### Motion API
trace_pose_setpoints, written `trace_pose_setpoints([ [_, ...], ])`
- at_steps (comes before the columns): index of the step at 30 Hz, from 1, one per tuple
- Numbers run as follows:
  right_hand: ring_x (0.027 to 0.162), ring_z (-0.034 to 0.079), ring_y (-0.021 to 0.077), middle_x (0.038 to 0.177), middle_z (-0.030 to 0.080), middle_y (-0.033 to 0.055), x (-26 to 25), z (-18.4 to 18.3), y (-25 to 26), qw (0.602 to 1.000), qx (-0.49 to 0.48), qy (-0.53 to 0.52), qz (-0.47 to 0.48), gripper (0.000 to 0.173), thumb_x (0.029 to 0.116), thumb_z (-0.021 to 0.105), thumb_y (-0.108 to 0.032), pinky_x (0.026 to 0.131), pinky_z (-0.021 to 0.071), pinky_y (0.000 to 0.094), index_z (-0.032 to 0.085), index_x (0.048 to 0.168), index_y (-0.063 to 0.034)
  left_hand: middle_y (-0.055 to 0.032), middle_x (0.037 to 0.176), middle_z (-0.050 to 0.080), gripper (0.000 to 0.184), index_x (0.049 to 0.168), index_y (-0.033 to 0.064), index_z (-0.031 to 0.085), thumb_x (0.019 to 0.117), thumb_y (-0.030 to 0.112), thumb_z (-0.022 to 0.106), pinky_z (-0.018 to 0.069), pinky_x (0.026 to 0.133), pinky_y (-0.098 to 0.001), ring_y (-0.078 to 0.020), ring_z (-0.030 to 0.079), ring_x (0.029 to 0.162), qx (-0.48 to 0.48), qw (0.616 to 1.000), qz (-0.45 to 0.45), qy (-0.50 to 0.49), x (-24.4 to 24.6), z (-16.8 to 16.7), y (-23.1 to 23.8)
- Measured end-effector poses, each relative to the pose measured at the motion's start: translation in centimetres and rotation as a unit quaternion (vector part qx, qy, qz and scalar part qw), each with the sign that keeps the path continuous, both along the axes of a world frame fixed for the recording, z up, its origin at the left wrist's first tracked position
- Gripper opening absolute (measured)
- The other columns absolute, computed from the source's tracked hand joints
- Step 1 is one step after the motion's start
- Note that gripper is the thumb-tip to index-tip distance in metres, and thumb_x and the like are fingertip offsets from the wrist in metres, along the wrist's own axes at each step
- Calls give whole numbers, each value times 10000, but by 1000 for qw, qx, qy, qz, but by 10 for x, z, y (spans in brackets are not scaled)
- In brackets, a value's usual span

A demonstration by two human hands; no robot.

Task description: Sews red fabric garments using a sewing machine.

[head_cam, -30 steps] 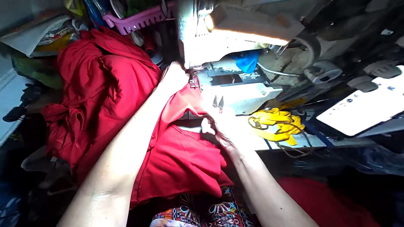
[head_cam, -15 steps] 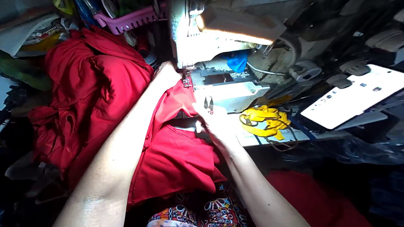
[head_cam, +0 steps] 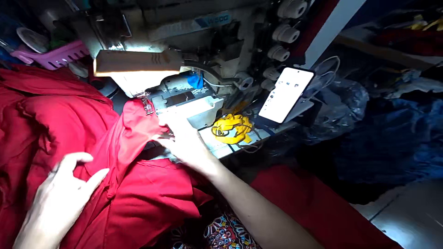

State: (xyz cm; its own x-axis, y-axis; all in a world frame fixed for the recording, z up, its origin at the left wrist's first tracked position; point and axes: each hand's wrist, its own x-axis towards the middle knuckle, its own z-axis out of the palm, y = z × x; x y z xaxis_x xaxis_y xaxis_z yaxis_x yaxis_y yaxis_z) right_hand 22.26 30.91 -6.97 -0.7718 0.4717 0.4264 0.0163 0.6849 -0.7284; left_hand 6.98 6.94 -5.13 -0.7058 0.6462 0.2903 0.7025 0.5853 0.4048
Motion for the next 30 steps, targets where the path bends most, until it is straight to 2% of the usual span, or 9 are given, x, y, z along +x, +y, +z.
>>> trace_pose_setpoints([
  [2,895,677,251,1194,621,123,-10,-2,-5,999,38,-31,14,292,910,746,-156,675,580,463,663,1185,-104,-161,734,612,321,1144,14,607,914,213,711,464,552,-551,-301,560,564,-8,1000,24,-13,-3,-12,-10],
  [5,887,625,179,1044,627,106,-15,-1,-12,989,-77,45,118,83,961,652,-53,756,552,345,689,1032,-32,-274,895,635,272,1177,-71,579,1020,150,575,527,665,-594,-373,632,713,47,996,71,12,-12,11,-4],
  [8,471,534,64,653,593,55,-14,-3,-22,925,-316,43,209,216,1071,528,-198,443,470,201,633,1056,-10,-350,1122,603,283,1213,-104,568,1043,118,524,489,840,-662,-479,625,962,103,986,126,43,-29,6,21],
  [14,970,655,208,1191,637,105,-22,-3,-16,998,-40,32,19,367,947,731,-237,779,574,395,643,1272,-92,-374,1197,554,224,1164,-123,577,951,-76,523,430,966,-691,-561,553,1145,63,991,83,83,-44,-25,37],
  [17,939,684,294,1163,648,152,-36,-5,-14,999,40,-21,-1,318,931,727,-201,723,583,491,681,1223,-85,-368,1163,567,204,1146,-122,588,966,-53,522,437,942,-689,-558,566,1102,67,991,67,90,-40,-25,33],
  [20,895,650,209,995,664,141,-41,-9,-14,988,-70,83,108,129,935,659,-26,790,554,367,704,1052,5,-360,1188,565,238,1184,-108,593,968,-25,536,463,896,-676,-530,597,1038,62,994,46,83,-36,-19,26],
  [24,429,468,21,729,648,54,-25,-1,-11,868,-441,51,224,233,1050,543,-123,389,389,157,505,1268,-51,-299,1425,475,338,1308,-37,592,984,35,529,495,944,-603,-450,583,1173,71,995,17,75,-25,-6,20],
  [27,577,478,17,850,619,34,-18,0,-5,916,-373,42,139,406,1004,627,-121,513,412,173,534,1391,-39,-238,1554,385,389,1393,28,566,1035,157,484,463,1036,-537,-391,532,1289,116,990,13,81,-1,16,29],
  [30,702,558,42,894,618,36,-15,6,-3,937,-293,95,164,274,977,640,-98,631,494,196,596,1229,0,-212,1446,532,388,1379,19,566,1050,207,479,518,957,-493,-326,615,1186,152,986,-19,70,13,30,42],
])
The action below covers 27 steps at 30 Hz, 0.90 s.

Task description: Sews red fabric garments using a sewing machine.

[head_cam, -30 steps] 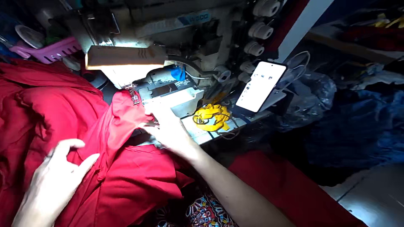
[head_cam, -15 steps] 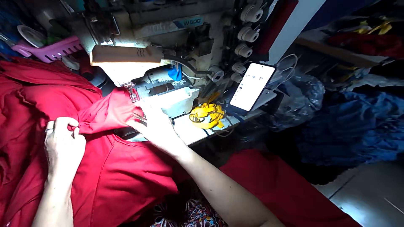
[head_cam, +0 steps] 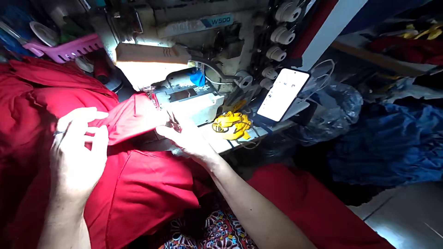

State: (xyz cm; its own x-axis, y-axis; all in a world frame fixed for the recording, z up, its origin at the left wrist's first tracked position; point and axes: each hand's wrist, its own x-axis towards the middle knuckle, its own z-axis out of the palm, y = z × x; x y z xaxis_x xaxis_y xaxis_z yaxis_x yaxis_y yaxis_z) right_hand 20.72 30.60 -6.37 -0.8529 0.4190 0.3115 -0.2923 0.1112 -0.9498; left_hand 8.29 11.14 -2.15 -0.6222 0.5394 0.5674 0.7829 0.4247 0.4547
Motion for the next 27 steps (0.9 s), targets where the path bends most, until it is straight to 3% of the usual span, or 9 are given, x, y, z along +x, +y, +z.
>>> trace_pose_setpoints([
  [5,401,426,9,546,485,-36,1,-3,5,972,-185,-52,134,87,1045,552,-132,386,381,149,577,994,-67,-70,1183,687,261,1281,57,631,1060,166,542,573,878,-296,-98,688,975,66,989,-72,-113,16,1,20],
  [7,384,397,6,534,473,-38,2,-15,9,962,-225,-72,136,76,1043,567,-169,368,349,145,577,1042,-94,-42,1144,720,260,1299,51,608,1065,136,530,608,864,-268,-81,725,945,100,970,-104,-198,18,-6,26],
  [9,407,416,16,560,485,-27,5,-15,4,982,-158,-69,78,99,1017,611,-151,383,368,159,597,1087,-81,-50,1104,746,284,1306,20,618,1064,137,527,637,837,-291,-118,747,929,129,946,-131,-268,15,-15,34],
  [11,629,556,55,794,616,18,15,-4,-9,997,44,-64,15,211,1004,621,-148,571,488,219,641,1192,-54,-52,1055,753,243,1242,12,652,1054,110,533,638,803,-300,-130,744,907,133,913,-169,-347,15,-21,40],
  [14,900,639,86,988,669,21,18,-1,-24,967,254,-9,26,154,966,604,-75,780,554,280,698,1088,-84,-5,847,695,124,1056,41,687,1018,83,578,580,674,-260,-78,660,735,89,902,-185,-380,16,-28,48],
  [19,676,598,49,840,656,0,24,-14,-14,988,118,-95,-25,164,1027,602,-197,595,513,238,662,1144,-97,-29,692,693,136,935,-12,685,1017,68,612,571,547,-225,-76,652,565,29,864,-215,-454,17,-30,50],
  [22,804,649,54,969,707,23,15,-18,-3,982,97,-159,-29,302,1039,603,-254,730,557,267,645,1270,-66,-20,714,720,258,903,-6,702,1064,116,543,576,560,-212,-59,669,576,-128,865,-268,-406,8,-21,50],
  [24,794,656,102,947,709,41,16,-16,-6,975,141,-164,-56,303,1032,615,-295,720,558,333,664,1252,-93,17,699,690,247,883,69,724,1048,155,562,553,581,-228,-45,637,587,-179,911,-276,-249,-1,-11,50],
  [27,713,625,93,861,671,27,22,-1,-21,966,229,-104,-66,193,1021,620,-237,640,544,295,696,1130,-97,-46,875,678,254,1183,150,666,976,171,521,550,662,-448,-209,669,776,-237,940,-246,-30,-11,14,53],
])
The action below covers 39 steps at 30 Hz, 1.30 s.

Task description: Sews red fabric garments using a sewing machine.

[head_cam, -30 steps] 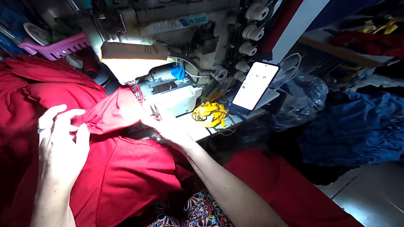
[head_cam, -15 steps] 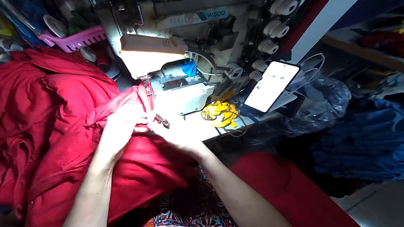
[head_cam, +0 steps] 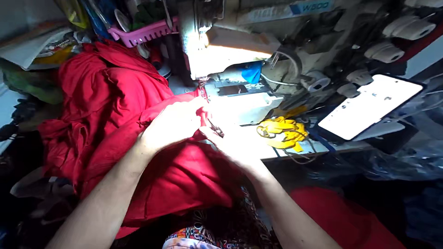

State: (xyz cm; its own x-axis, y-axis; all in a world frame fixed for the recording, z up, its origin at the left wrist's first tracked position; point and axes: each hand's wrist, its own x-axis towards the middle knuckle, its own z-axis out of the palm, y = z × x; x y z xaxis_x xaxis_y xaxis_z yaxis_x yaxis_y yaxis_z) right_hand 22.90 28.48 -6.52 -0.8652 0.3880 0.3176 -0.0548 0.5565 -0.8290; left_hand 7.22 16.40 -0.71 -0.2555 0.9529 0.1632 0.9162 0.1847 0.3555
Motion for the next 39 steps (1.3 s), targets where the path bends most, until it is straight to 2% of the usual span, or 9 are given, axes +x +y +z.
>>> trace_pose_setpoints([
  [2,683,600,93,818,645,35,-3,12,-4,999,28,8,33,117,998,607,-129,617,518,282,700,1040,-71,-99,885,701,276,1205,158,692,974,178,541,527,641,-546,-319,700,825,-64,993,-20,102,0,22,-2],
  [6,590,530,67,786,630,25,-18,22,21,1000,-26,11,-10,201,1052,540,-159,556,471,257,689,1130,-48,-89,917,711,301,992,153,746,1007,408,587,517,739,-590,-314,694,908,-175,967,40,179,-31,74,-19],
  [12,700,633,98,1151,620,112,-56,23,37,999,-11,46,2,290,1006,557,-76,597,569,261,631,1286,-72,94,800,629,268,843,302,685,933,533,582,510,610,-355,-60,616,760,53,967,-104,226,-82,72,-18],
  [15,596,617,104,864,655,71,-61,15,36,997,-54,17,57,304,1000,608,-160,543,551,278,598,1263,-9,-28,1105,661,303,984,187,737,954,446,582,526,846,-471,-213,638,1055,-17,974,-96,202,-38,86,-19],
  [17,518,573,80,691,614,18,-51,5,33,988,-128,-3,90,318,971,639,-244,487,516,249,599,1185,-12,-34,1156,688,279,940,164,749,933,400,600,533,890,-432,-208,646,1091,-19,971,-137,197,-33,82,-13],
  [21,496,480,26,666,568,-43,-31,-17,24,974,-211,-13,82,295,970,677,-343,453,416,187,641,1157,-116,-36,794,643,184,833,117,694,943,264,693,479,642,-431,-201,636,773,-159,972,-86,148,-21,87,-1],
  [25,492,472,23,644,539,-48,-37,-22,31,973,-204,20,104,212,1009,636,-312,460,411,175,642,1090,-116,-118,938,694,187,942,90,717,956,274,688,500,722,-565,-327,676,917,-208,960,-21,186,-32,84,9],
  [29,485,504,19,614,554,-64,-55,-23,39,972,-208,34,107,217,985,648,-306,471,455,185,648,1049,-99,-43,769,612,186,822,132,651,951,266,654,468,622,-492,-243,626,754,-187,965,-38,181,-30,90,10],
  [39,490,520,17,615,560,-79,-59,-26,41,971,-208,49,106,238,956,679,-325,476,469,192,632,1053,-114,-36,792,624,278,993,199,673,919,467,686,461,581,-466,-246,642,752,-111,965,-64,231,-21,81,-1],
])
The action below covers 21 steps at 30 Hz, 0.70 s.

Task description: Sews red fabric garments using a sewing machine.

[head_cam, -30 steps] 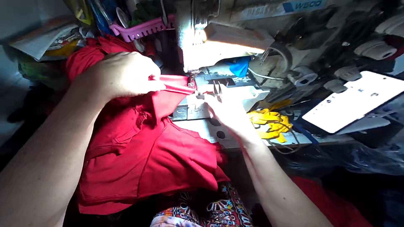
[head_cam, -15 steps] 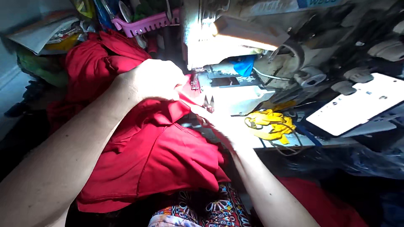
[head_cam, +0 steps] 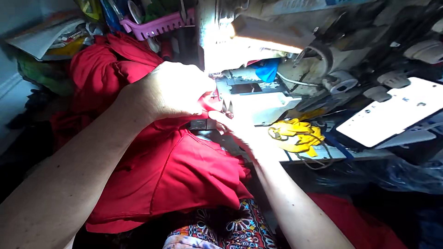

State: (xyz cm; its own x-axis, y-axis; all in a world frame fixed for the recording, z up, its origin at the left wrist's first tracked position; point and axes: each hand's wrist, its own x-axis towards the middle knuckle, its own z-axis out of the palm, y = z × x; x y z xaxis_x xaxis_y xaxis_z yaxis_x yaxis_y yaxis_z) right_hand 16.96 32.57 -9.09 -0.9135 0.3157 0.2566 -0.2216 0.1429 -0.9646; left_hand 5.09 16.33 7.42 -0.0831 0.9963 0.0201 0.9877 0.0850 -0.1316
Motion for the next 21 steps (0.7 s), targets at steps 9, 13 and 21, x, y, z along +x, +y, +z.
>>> trace_pose_setpoints([
  [9,478,474,34,634,539,-41,16,7,-8,1000,8,-1,5,204,1005,640,-318,458,427,177,617,1086,-132,-58,998,677,417,1141,227,671,919,551,532,514,584,-507,-293,689,862,102,985,-66,124,-79,-49,-4],
  [13,484,474,23,639,540,-44,23,13,-11,1000,1,-19,-3,244,1003,645,-314,461,427,166,618,1155,-124,-39,879,613,344,1032,209,641,923,526,564,492,542,-470,-265,657,783,96,988,-62,104,-70,-38,2],
  [21,497,475,13,676,553,-48,19,9,-8,1000,7,-19,11,265,1003,636,-300,479,432,163,599,1178,-104,-109,825,648,181,913,88,686,922,268,682,474,640,-539,-321,654,821,-53,995,84,-22,8,6,19],
])
